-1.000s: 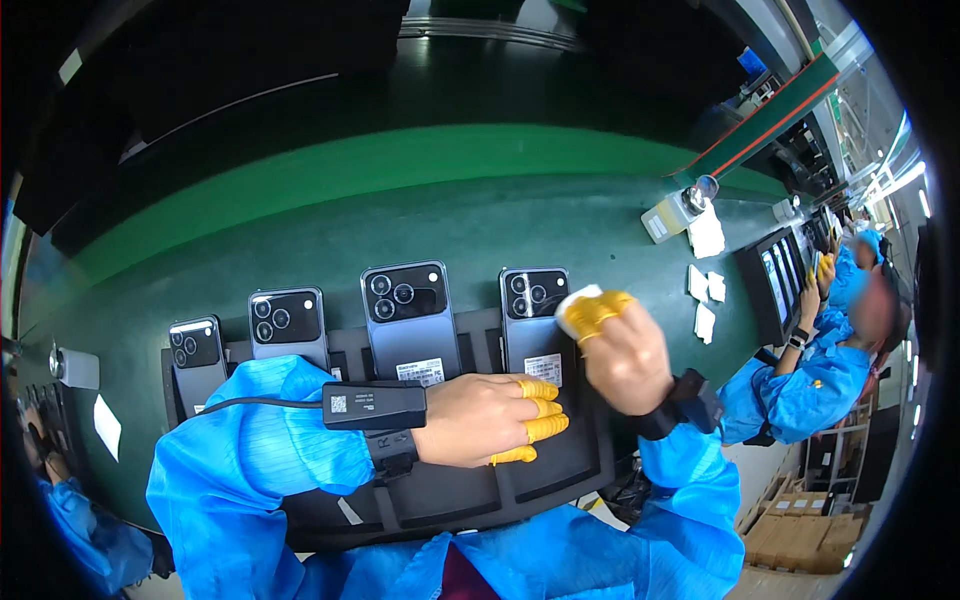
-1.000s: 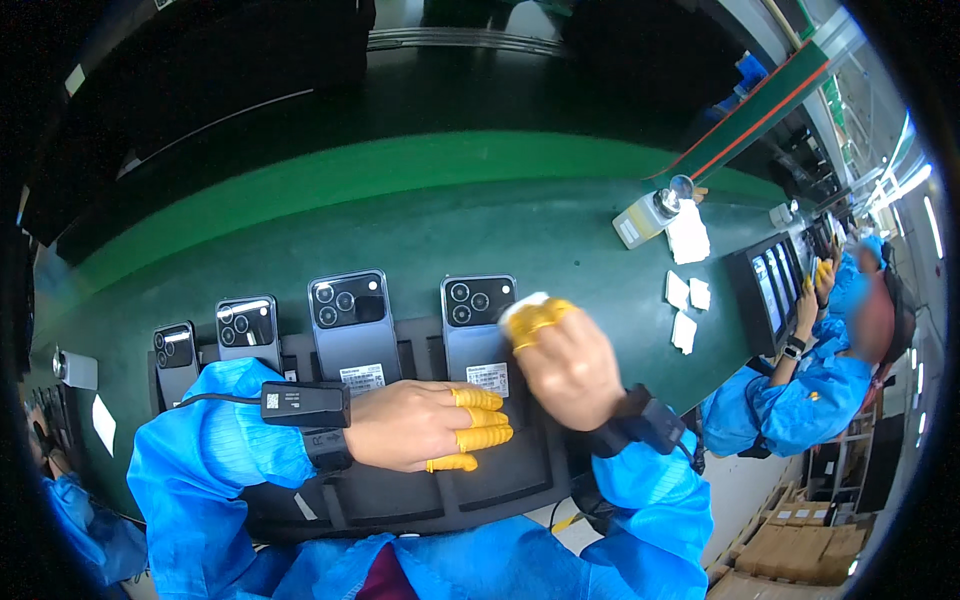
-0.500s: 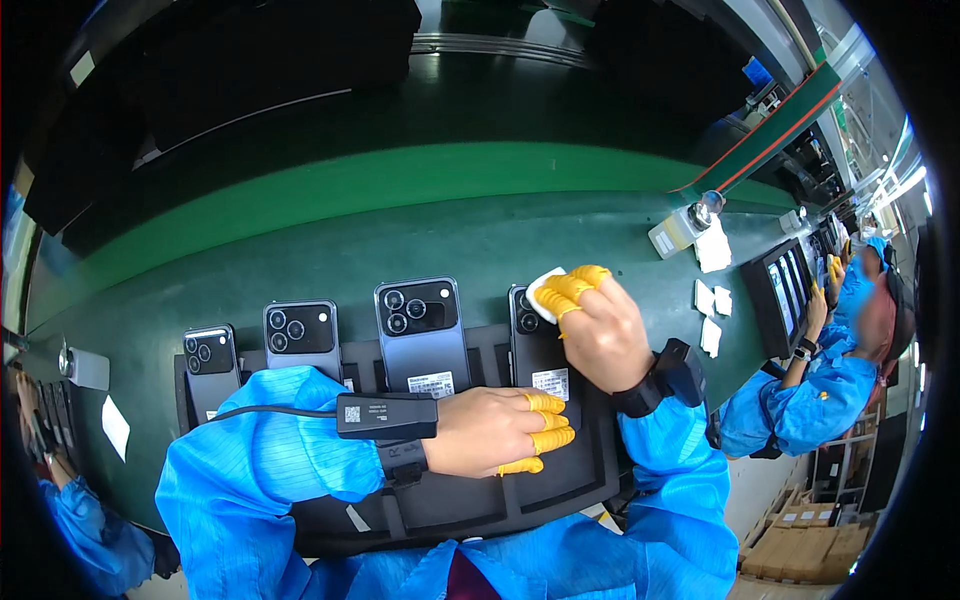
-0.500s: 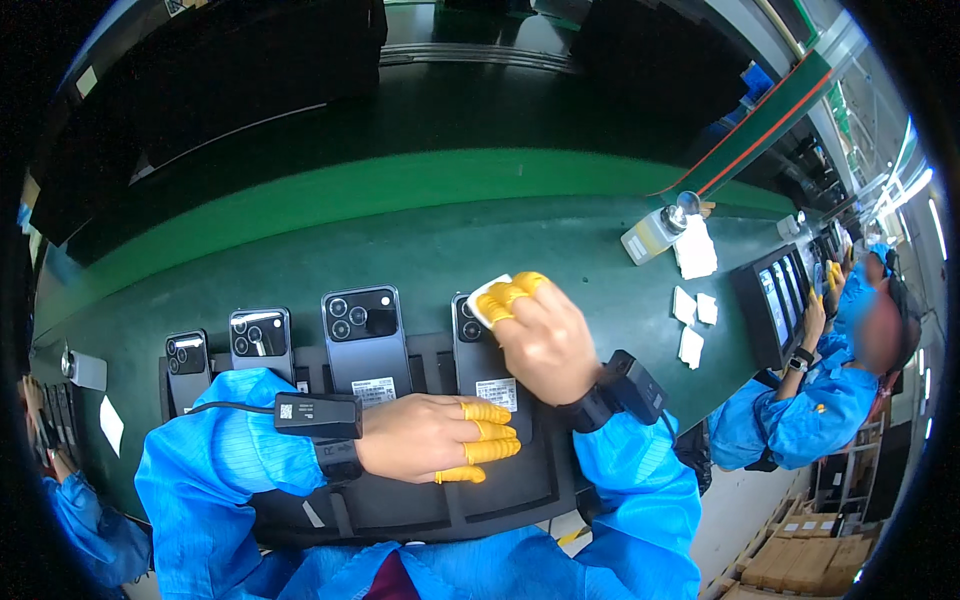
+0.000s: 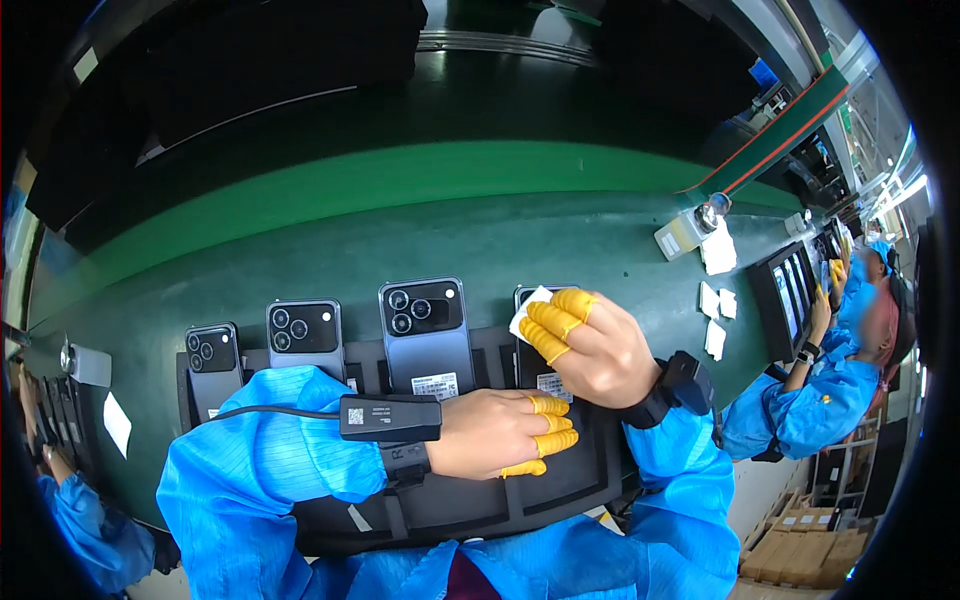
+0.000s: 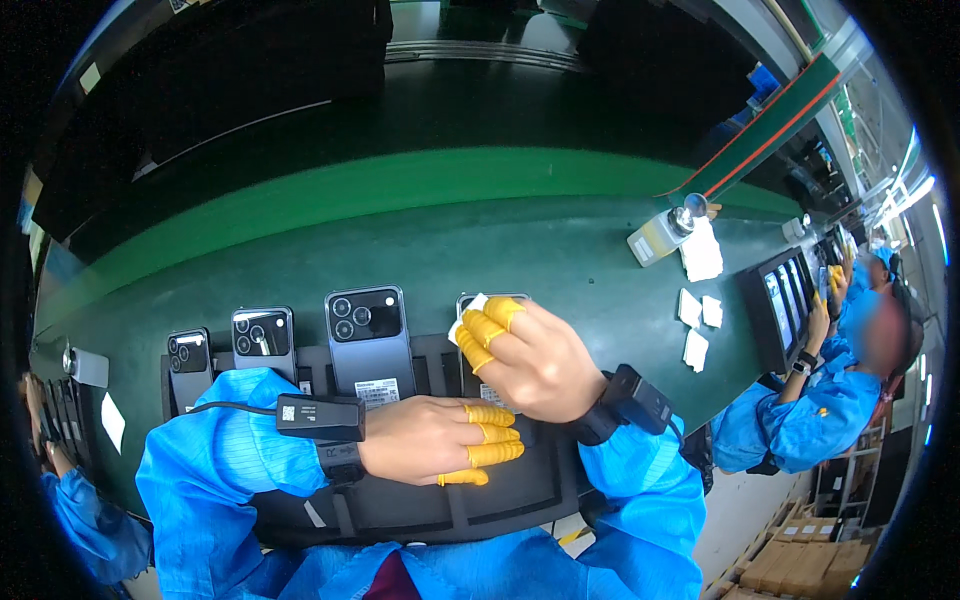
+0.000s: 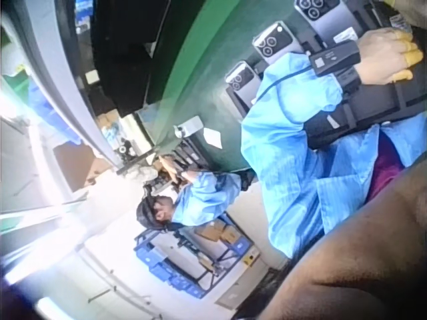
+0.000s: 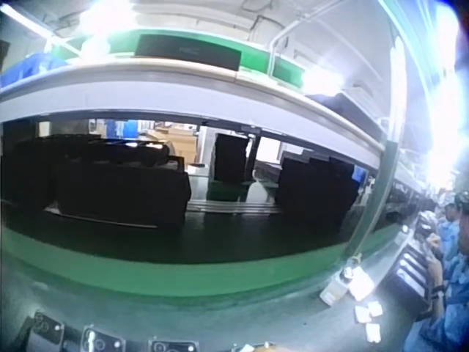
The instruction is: Cleaning and inspecting smartphone camera lenses and bodies on an assembly line.
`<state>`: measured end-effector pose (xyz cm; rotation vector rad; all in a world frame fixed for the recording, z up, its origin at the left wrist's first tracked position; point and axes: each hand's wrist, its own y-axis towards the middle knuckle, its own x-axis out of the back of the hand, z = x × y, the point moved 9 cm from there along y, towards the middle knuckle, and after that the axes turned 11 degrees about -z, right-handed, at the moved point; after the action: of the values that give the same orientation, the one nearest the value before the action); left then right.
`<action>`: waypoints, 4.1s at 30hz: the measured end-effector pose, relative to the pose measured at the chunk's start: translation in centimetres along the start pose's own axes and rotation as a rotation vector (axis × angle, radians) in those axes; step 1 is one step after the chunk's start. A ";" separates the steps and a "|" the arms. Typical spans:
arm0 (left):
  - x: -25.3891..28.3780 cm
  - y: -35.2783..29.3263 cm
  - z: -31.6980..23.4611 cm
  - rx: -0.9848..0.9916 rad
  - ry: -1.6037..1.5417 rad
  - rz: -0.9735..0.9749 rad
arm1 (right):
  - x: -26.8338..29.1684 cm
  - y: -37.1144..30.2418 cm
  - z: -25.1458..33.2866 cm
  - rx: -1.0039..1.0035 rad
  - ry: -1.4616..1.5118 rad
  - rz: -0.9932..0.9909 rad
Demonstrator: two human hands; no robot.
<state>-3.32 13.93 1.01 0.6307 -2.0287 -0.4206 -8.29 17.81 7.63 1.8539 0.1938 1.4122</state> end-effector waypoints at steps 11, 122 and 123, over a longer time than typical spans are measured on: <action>0.1 0.3 -0.2 -0.013 0.002 0.001 | 0.3 0.0 -5.8 -0.177 -0.269 0.011; 5.5 -6.6 0.3 0.056 0.030 -0.029 | -4.9 4.4 1.3 -0.133 -0.014 0.213; 5.5 -6.5 0.1 0.047 0.020 -0.043 | -4.3 4.4 1.4 -0.129 -0.018 0.211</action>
<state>-4.02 5.43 1.28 0.7052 -2.0140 -0.3918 -10.06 11.78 7.12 1.8205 -0.1032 1.5116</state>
